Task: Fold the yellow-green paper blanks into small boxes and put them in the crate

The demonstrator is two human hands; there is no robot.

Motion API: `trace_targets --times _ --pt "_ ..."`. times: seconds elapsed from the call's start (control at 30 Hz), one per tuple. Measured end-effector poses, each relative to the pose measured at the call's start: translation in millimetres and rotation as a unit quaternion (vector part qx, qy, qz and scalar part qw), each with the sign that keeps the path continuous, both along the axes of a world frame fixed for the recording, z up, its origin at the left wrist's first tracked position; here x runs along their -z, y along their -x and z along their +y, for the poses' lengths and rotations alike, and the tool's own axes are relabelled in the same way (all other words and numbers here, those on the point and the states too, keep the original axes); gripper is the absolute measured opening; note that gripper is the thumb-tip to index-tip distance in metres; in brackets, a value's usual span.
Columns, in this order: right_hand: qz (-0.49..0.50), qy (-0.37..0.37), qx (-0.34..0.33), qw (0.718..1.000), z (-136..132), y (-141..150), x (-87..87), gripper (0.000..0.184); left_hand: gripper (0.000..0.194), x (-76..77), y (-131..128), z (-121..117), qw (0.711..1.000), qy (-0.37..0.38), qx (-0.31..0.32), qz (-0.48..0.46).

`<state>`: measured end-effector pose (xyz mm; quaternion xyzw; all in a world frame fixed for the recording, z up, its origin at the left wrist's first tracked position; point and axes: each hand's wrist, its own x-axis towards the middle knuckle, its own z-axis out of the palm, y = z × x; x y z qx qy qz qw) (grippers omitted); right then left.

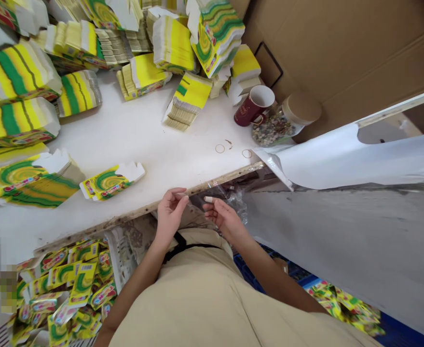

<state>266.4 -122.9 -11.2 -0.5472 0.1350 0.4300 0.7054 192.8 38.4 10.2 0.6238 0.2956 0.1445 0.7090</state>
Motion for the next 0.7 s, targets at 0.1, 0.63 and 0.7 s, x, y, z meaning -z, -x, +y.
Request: trace_targets --times 0.1,0.63,0.7 --pt "0.006 -0.019 0.006 1.000 1.0 -2.9 -1.9 0.054 0.024 -0.5 1.2 -0.8 0.999 -0.009 0.043 -0.003" --pt "-0.028 -0.081 -0.091 0.992 8.5 -0.7 -16.6 0.064 0.071 2.4 6.8 -5.7 0.978 -0.078 0.175 0.083" --pt "-0.043 -0.079 -0.101 0.991 8.9 -0.5 -17.4 0.065 0.071 2.3 6.9 -5.4 0.977 -0.092 0.172 0.088"
